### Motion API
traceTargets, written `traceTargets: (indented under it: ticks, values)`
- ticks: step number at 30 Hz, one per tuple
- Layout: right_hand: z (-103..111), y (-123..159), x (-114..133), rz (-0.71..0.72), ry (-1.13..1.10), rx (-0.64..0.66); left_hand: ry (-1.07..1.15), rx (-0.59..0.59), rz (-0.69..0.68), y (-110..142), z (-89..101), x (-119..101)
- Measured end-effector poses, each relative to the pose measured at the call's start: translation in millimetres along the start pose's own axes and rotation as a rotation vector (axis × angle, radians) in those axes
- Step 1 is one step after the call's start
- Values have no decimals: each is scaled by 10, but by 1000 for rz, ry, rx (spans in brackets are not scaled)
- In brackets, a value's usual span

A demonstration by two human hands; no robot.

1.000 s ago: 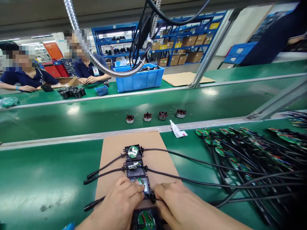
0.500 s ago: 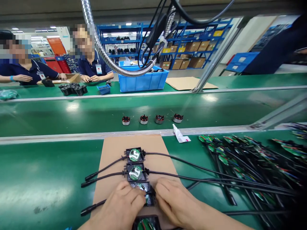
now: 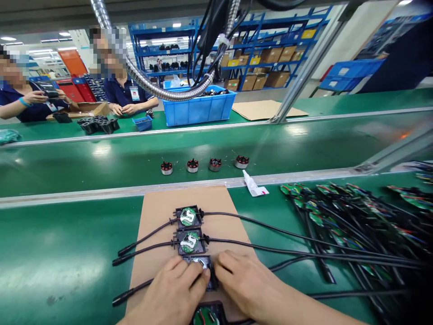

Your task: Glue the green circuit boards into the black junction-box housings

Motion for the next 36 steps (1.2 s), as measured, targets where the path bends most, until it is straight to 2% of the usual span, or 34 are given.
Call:
traceTargets:
  ticks: [3,6,10,13,18,20,22,25,27,29,31,33,36]
  values:
    - [-34,-9,64,37,54,-49,-9,56,20,-33,-7,-17]
    - [42,-6,66,10,69,-120,29,84,63,0,-2,-13]
    - [216,34,-26,-95,-97,-207,81,36,91,72,23,-6]
    - [237,62,-71,-130,-240,-250,79,63,102,57,30,-13]
    - [131,44,-53,-64,-309,-262,79,144,140,-58,142,-69]
    - [159,34,-70,-57,-324,-258,91,126,156,-58,198,-95]
    - [230,7,-76,-34,-344,-216,121,46,138,-21,269,-106]
    - [400,-67,-125,-23,-349,-171,203,-185,165,103,447,98]
    - [515,-133,-237,-82,-317,-214,246,-287,315,208,532,431]
    - [533,-197,-381,-176,-288,-247,265,-258,474,276,520,748]
    - [448,-244,-486,-246,-284,-227,277,-183,540,288,478,922]
    - [383,-248,-510,-259,-308,-214,297,-155,544,282,468,973]
    - [494,-195,-387,-194,-328,-237,326,-171,546,302,499,944]
Point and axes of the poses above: each hand's wrist, its own y-axis away from the middle knuckle, its own z-axis out of the back of the hand, x = y × z, the point moved 9 cm from there along -y, towards the middle knuckle, and after that the axes turned 2 degrees about -z, right-handed, at the moved point
